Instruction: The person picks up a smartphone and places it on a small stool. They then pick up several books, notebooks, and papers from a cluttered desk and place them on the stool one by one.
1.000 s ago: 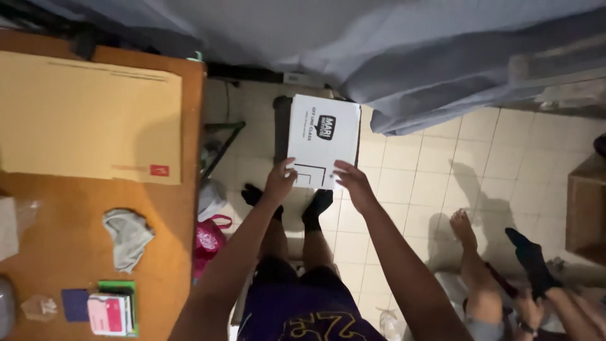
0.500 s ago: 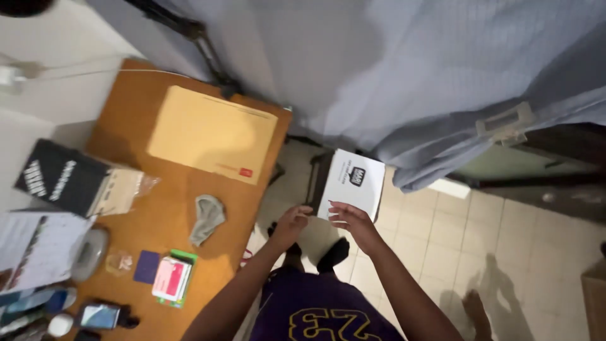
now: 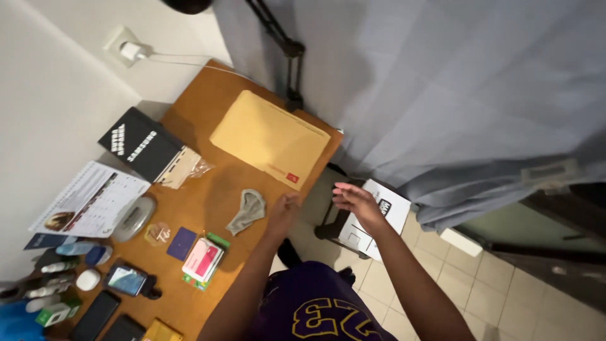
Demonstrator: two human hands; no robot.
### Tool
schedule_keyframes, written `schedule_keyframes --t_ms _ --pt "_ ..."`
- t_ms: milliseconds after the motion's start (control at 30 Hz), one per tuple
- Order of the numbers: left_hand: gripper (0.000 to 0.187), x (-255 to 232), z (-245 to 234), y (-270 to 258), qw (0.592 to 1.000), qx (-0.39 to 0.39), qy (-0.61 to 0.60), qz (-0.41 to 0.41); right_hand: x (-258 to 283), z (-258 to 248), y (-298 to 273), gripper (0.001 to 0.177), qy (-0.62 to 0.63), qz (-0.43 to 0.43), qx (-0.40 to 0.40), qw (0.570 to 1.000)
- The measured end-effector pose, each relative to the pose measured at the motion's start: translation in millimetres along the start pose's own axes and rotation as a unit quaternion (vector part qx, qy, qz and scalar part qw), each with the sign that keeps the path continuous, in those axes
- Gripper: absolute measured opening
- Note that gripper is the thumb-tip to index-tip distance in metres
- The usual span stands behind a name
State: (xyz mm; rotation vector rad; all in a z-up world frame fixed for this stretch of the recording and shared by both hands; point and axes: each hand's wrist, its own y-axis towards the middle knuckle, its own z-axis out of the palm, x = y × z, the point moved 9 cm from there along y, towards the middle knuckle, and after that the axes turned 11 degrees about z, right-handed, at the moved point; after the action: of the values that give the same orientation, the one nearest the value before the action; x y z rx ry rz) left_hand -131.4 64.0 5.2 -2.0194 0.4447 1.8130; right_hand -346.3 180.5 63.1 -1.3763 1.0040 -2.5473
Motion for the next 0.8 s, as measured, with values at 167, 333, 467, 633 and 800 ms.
schedule_keyframes --t_ms 167,333,467,633,800 --pt "0.038 19.2 -53.8 24.4 0.998 -0.052 -0.01 -0.02 29.3 52.4 25.5 0.035 -0.082 0.006 0.005 0.997" --pt "0.036 32.4 -90.1 35.7 0.993 -0.1 -0.06 -0.015 21.2 74.3 93.6 0.037 -0.095 0.013 0.004 0.995" --pt "0.036 41.7 -116.7 40.2 0.989 -0.094 -0.008 -0.112 10.7 86.5 140.0 0.036 -0.154 0.021 -0.032 0.987" --pt "0.032 76.9 -116.4 60.8 0.978 -0.114 -0.117 -0.134 3.9 104.4 194.0 0.036 -0.218 0.03 -0.001 0.976" --pt "0.032 67.5 -113.5 67.1 0.943 -0.136 -0.236 -0.192 14.7 128.4 225.9 0.036 -0.152 0.05 0.005 0.987"
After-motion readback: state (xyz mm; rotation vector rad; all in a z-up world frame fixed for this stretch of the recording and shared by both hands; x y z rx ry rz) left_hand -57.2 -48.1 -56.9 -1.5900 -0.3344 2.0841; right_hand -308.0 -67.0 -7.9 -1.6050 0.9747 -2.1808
